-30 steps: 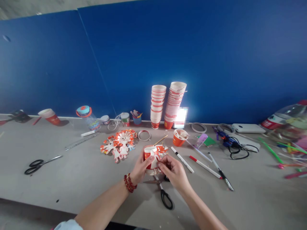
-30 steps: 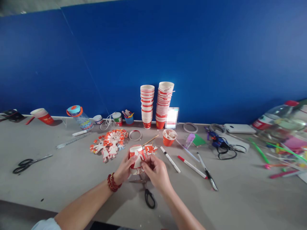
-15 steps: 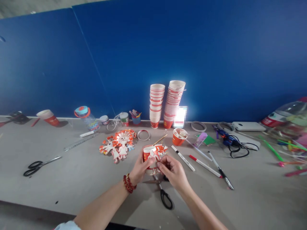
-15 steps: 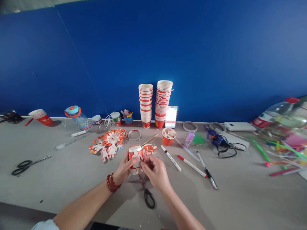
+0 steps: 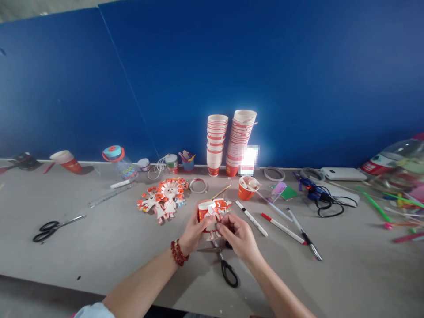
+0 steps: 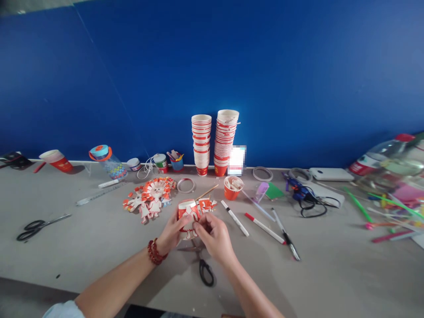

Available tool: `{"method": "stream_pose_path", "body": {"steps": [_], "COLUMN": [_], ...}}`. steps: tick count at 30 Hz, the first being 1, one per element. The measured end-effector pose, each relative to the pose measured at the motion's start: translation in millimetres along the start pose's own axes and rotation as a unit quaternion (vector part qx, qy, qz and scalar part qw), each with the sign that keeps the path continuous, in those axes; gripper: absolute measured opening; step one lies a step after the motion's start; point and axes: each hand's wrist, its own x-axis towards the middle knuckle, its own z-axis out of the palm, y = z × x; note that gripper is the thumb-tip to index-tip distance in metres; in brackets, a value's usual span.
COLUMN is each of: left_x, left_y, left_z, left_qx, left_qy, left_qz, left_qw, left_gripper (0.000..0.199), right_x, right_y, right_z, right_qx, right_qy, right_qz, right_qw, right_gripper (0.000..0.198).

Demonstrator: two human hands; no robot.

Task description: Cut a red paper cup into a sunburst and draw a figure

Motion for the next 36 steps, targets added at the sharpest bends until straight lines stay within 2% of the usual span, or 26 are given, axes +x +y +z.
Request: {"method": "stream_pose_path", "body": {"steps": [7, 14, 23, 28, 30, 32, 35, 36], "left_x": [0.3, 0.9, 1.1, 2.6, 3.8, 5.2, 7.3, 7.8], "left_y": [1.0, -2.1, -1.7, 2.0, 4.1, 5.6, 5.4, 4.8], "left_z": [1.0, -2.1, 0.2, 0.0, -1.7, -4.0, -7.8, -8.9], "left_qx": [-0.016, -0.012, -0.004, -0.008, -0.019, -0.029, -0.036, -0.038], "left_qy": [-0.001, -0.019, 0.011, 0.052, 0.053, 0.055, 0.065, 0.065], "left_qz": [-0.01, -0.006, -0.028, -0.041, -0.041, -0.033, -0.021, -0.023], "left_qw": [1.0, 1.0, 1.0, 0.998, 0.998, 0.998, 0.997, 0.997], "left_gripper": [0.056, 0.052, 0.049, 0.05, 0.051, 0.05, 0.048, 0.047], "right_x": [-0.6, 0.0, -0.2, 0.1, -6.3, -18.3, -42.3, -49.8], "right_y": [-0.3, 2.4, 2.0, -2.4, -1.8, 0.5, 7.7, 10.8], "right_z": [0.6, 1.4, -0.2, -17.4, -27.0, -34.4, -37.4, -36.4], "right_qx": [0.006, 0.002, 0.006, 0.007, -0.049, -0.162, -0.359, -0.401], "right_qy": [0.006, 0.01, -0.002, 0.025, 0.028, -0.002, -0.056, -0.063], "right_qz": [0.009, 0.007, -0.001, 0.009, 0.012, 0.008, -0.039, -0.058], "right_qw": [1.0, 1.0, 1.0, 1.0, 0.998, 0.987, 0.931, 0.912], "right_gripper": [0.024, 0.025, 0.034, 0.041, 0.04, 0.036, 0.02, 0.026]}}
